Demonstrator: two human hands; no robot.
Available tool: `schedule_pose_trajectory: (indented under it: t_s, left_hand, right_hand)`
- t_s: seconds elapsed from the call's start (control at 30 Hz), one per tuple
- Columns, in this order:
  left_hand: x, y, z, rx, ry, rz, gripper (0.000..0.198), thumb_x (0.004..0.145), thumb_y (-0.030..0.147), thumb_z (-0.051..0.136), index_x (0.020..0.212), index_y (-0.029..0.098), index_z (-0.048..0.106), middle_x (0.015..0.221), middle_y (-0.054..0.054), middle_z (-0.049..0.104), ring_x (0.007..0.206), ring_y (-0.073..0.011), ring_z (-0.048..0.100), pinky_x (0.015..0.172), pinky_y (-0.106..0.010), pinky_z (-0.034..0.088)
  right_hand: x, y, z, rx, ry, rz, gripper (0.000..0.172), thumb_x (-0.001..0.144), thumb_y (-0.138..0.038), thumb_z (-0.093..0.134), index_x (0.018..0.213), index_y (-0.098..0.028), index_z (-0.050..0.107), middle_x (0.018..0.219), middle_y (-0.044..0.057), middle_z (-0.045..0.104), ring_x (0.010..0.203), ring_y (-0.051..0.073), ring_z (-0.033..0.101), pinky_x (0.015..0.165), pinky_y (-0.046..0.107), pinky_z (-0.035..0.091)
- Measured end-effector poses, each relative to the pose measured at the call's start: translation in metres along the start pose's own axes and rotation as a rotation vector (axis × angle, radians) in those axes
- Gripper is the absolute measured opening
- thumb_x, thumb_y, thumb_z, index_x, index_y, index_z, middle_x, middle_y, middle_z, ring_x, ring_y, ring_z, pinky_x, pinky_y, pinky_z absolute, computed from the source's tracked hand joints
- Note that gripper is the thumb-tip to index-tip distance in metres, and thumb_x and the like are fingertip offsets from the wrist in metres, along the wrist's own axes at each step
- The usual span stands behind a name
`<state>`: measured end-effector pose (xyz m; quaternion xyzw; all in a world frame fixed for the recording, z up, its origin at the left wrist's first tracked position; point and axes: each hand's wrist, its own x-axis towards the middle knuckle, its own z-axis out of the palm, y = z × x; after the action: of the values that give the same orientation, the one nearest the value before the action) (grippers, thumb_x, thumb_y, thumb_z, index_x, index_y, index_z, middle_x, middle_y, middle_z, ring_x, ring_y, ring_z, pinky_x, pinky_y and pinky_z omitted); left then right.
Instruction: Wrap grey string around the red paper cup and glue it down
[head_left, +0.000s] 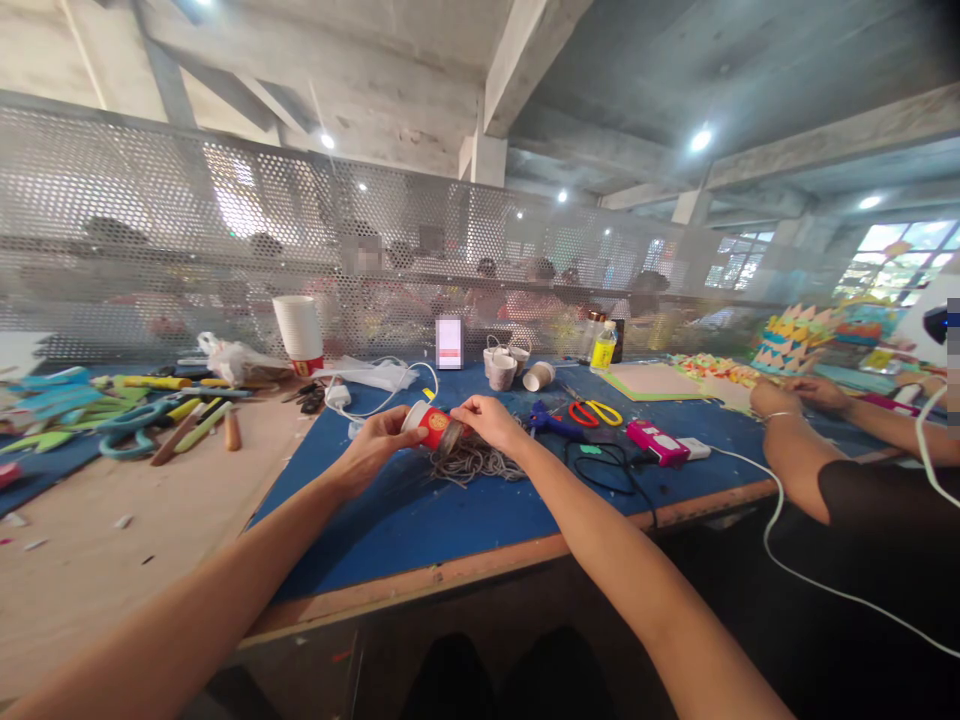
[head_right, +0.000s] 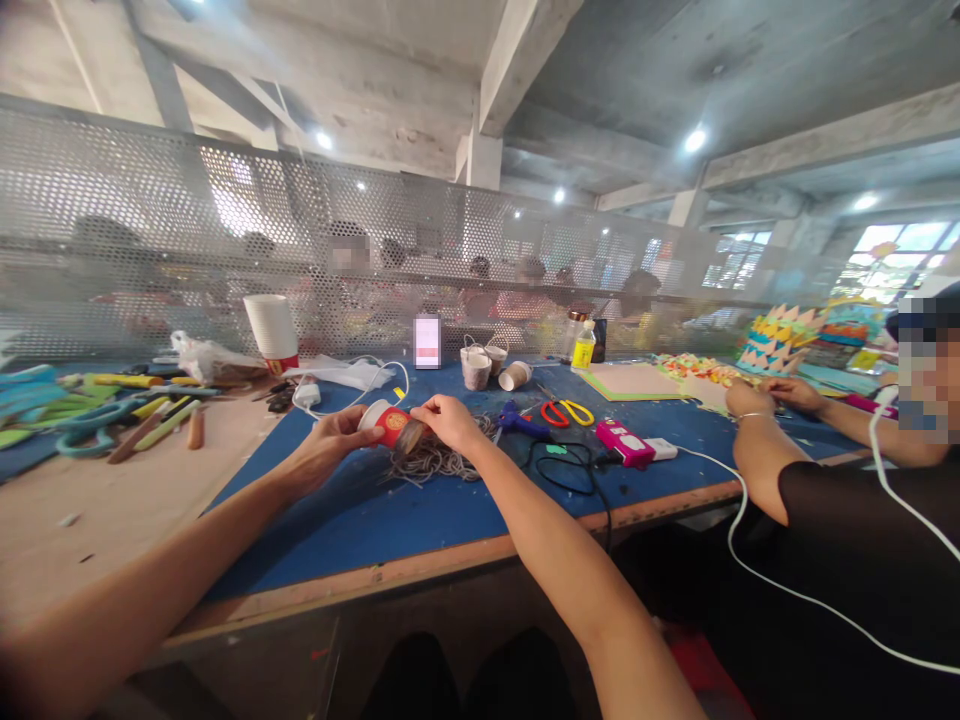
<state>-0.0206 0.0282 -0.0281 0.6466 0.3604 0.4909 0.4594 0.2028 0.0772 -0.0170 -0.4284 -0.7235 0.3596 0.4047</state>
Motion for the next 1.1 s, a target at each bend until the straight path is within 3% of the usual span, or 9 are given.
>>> schedule_pose_trajectory:
  t_s: [0.5, 1.1]
  left_hand:
    - [-0.0010, 0.0032, 0.0021, -0.011, 0.009, 0.000, 0.024, 0.078, 0.037, 0.081, 0.085, 0.018, 0.069, 0.076, 0.001, 0.064, 0.070, -0.0144, 0.053, 0.068, -0.028, 0.039]
    - [-0.0031, 0.0087, 0.0049, -0.002, 0.022, 0.021, 0.024, 0.074, 0.039, 0.082, 0.080, 0.018, 0.070, 0.073, 0.000, 0.064, 0.068, -0.0158, 0.054, 0.067, -0.029, 0.041]
  right_hand:
    - [-0.0011, -0.0035, 0.0001, 0.124, -0.005, 0.054, 0.020, 0.087, -0.030, 0.073, 0.075, -0.016, 0.064, 0.063, -0.003, 0.064, 0.058, 0.011, 0.059, 0.061, 0.022, 0.047]
    - [-0.0057, -0.0090, -0.0016, 0.107, 0.006, 0.066, 0.019, 0.088, -0.027, 0.072, 0.075, -0.016, 0.063, 0.061, -0.003, 0.064, 0.057, 0.011, 0.060, 0.062, 0.022, 0.048]
